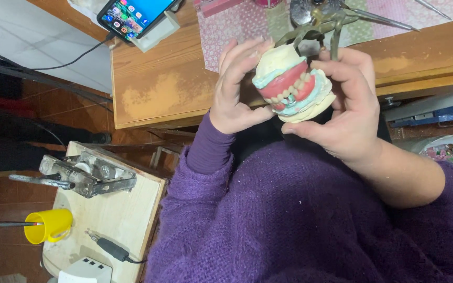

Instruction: Shaping and adjusting a dental prosthesis on an articulator using tools and wax.

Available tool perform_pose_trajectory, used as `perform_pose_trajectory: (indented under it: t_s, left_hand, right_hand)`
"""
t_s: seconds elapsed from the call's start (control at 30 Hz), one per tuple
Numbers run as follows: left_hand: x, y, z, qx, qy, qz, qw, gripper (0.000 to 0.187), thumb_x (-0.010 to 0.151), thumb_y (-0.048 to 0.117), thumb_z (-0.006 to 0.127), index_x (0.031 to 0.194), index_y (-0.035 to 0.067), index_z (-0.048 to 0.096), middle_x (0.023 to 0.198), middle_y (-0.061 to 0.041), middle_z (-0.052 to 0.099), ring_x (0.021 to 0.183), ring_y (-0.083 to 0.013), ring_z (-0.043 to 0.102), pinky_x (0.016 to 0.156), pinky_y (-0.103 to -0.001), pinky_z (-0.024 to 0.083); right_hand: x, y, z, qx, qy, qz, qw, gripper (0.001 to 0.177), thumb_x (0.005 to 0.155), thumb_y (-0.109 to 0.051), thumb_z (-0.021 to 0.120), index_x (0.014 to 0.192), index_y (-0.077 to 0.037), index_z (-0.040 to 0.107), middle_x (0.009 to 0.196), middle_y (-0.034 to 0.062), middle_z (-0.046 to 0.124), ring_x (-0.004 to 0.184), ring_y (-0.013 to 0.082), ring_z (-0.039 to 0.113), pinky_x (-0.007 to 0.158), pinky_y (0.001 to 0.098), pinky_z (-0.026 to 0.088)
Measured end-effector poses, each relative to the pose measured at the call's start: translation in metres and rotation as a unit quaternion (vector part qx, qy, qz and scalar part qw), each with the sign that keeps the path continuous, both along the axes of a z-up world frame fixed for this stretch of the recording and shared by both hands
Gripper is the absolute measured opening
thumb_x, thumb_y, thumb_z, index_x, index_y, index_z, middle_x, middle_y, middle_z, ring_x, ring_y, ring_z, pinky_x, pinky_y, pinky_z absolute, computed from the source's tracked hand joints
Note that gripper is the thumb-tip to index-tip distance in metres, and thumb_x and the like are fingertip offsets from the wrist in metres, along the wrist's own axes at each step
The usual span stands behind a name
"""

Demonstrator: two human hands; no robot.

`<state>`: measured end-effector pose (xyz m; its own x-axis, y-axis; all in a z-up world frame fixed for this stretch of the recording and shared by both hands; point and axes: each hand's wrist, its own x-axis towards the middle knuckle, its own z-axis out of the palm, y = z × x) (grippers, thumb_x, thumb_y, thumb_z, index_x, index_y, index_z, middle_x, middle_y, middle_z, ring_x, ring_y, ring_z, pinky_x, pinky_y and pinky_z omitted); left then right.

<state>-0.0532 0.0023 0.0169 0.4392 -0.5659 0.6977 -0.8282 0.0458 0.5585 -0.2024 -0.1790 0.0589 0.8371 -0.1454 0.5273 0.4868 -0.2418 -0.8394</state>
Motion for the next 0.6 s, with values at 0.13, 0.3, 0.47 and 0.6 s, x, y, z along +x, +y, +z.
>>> perform_pose_trajectory:
  t_s: [0.13,0.3,0.47,0.6]
  left_hand:
    - [-0.007,-0.003,0.003,0.0,-0.006,0.018,1.0,0.106,0.065,0.016,0.105,0.146,0.029,0.037,0.153,-0.001,0.056,0.151,-0.0228,0.05,0.14,-0.054,0.022]
    - [-0.009,-0.006,-0.008,-0.004,0.004,0.014,1.0,0.109,0.063,0.015,0.104,0.147,0.028,0.036,0.156,-0.001,0.053,0.151,-0.0217,0.051,0.142,-0.053,0.02]
    - [-0.008,-0.013,-0.023,-0.052,0.029,-0.037,0.998,0.116,0.062,0.004,0.103,0.153,0.026,0.033,0.16,-0.003,0.048,0.153,-0.0214,0.048,0.14,-0.049,0.028]
    - [-0.007,-0.011,-0.024,-0.058,0.068,-0.066,0.994,0.107,0.071,-0.001,0.094,0.154,0.027,0.032,0.162,-0.005,0.044,0.152,-0.0256,0.05,0.133,-0.043,0.046]
  right_hand:
    - [-0.002,0.0,0.003,-0.076,-0.027,-0.053,0.995,0.084,0.077,-0.019,0.095,0.141,0.004,0.046,0.141,0.0164,0.032,0.133,0.0322,0.047,0.118,0.0405,0.047]
    - [-0.005,-0.003,0.002,-0.135,-0.052,-0.09,0.985,0.084,0.076,-0.019,0.102,0.138,0.008,0.052,0.141,0.0201,0.035,0.132,0.0356,0.045,0.116,0.0425,0.045]
    - [-0.007,-0.008,0.002,-0.184,-0.074,-0.109,0.974,0.082,0.082,-0.021,0.103,0.141,0.007,0.053,0.141,0.0235,0.038,0.129,0.039,0.047,0.112,0.0469,0.047]
    - [-0.007,-0.012,0.003,-0.178,-0.062,-0.092,0.978,0.083,0.08,-0.022,0.102,0.14,0.008,0.053,0.141,0.0234,0.038,0.129,0.0386,0.047,0.112,0.046,0.046]
